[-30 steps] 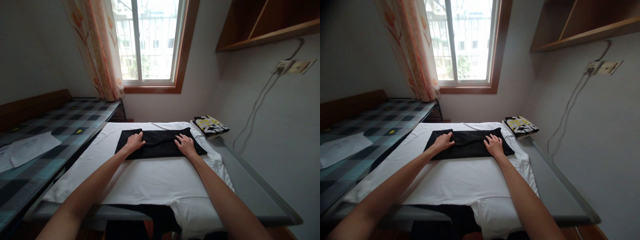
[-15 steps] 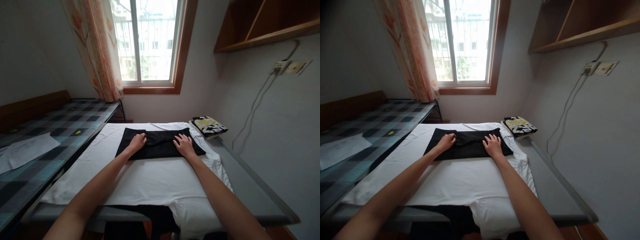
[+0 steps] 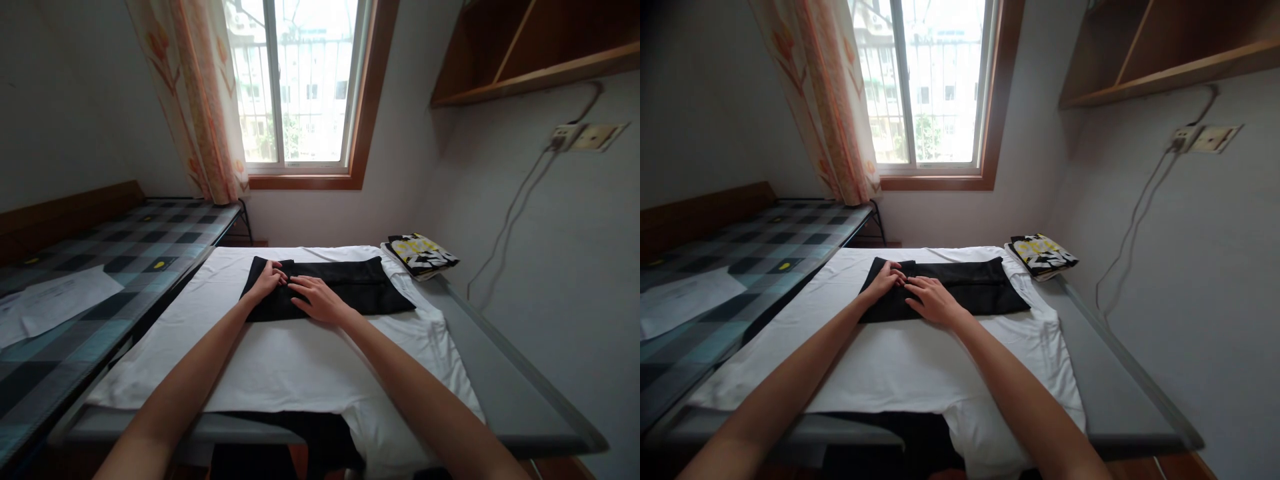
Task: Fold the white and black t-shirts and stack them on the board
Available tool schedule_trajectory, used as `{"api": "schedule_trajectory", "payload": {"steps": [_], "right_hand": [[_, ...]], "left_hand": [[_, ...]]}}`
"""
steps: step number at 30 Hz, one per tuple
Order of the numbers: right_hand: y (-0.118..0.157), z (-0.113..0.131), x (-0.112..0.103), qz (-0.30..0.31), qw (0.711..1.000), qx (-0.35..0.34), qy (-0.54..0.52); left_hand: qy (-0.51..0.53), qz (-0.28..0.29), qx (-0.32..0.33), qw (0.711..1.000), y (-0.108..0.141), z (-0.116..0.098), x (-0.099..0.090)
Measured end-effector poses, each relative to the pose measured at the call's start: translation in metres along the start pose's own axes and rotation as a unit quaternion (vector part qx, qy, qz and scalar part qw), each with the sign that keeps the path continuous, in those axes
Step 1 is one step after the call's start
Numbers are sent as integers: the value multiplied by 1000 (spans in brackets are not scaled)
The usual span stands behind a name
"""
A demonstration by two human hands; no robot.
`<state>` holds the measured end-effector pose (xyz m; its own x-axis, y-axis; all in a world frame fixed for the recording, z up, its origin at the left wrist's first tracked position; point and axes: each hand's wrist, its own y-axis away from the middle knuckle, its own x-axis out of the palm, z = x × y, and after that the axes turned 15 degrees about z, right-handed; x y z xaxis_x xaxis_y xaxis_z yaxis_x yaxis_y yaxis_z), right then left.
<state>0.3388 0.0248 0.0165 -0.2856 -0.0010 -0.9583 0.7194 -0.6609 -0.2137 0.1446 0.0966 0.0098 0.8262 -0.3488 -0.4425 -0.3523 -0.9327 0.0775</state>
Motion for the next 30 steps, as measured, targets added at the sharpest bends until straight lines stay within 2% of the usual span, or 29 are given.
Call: {"api": "schedule_trajectory", "payload": {"steps": [4,7,9,11,14,16,18,21,23,25,27,30], "right_hand": [[-11,1,15,28,999,31,-6],[-9,-1,21,20,999,45,-15],[-7,-1,22,13,999,45,-21],[-7,-1,22,11,999,45,-28],[-7,-1,22,12,998,45,-33],[-7,-1,23,13,998,48,-33],[-7,0,25,13,998,51,-34],[-8,1,25,14,998,53,-37],[-8,0,24,8,997,63,-45],[-6,-3,20,-8,994,96,-42],[-1,-11,16,-19,987,158,-15],[8,-25,12,28,968,247,18]], "left_hand": [[-6,-5,10,1000,1,1,-3],[-113,-50,45,991,2,5,-15],[-229,-91,77,966,3,11,-28],[-333,-101,79,934,5,19,-40],[-423,-42,9,905,8,31,-49],[-459,-9,-38,888,10,33,-46],[-496,-23,-55,866,13,30,-37],[-536,-42,-24,843,17,20,-19],[-540,-8,-2,842,19,15,-8],[-534,27,4,845,19,13,-1],[-529,36,5,848,19,14,3],[-525,33,10,850,18,16,3]]}}
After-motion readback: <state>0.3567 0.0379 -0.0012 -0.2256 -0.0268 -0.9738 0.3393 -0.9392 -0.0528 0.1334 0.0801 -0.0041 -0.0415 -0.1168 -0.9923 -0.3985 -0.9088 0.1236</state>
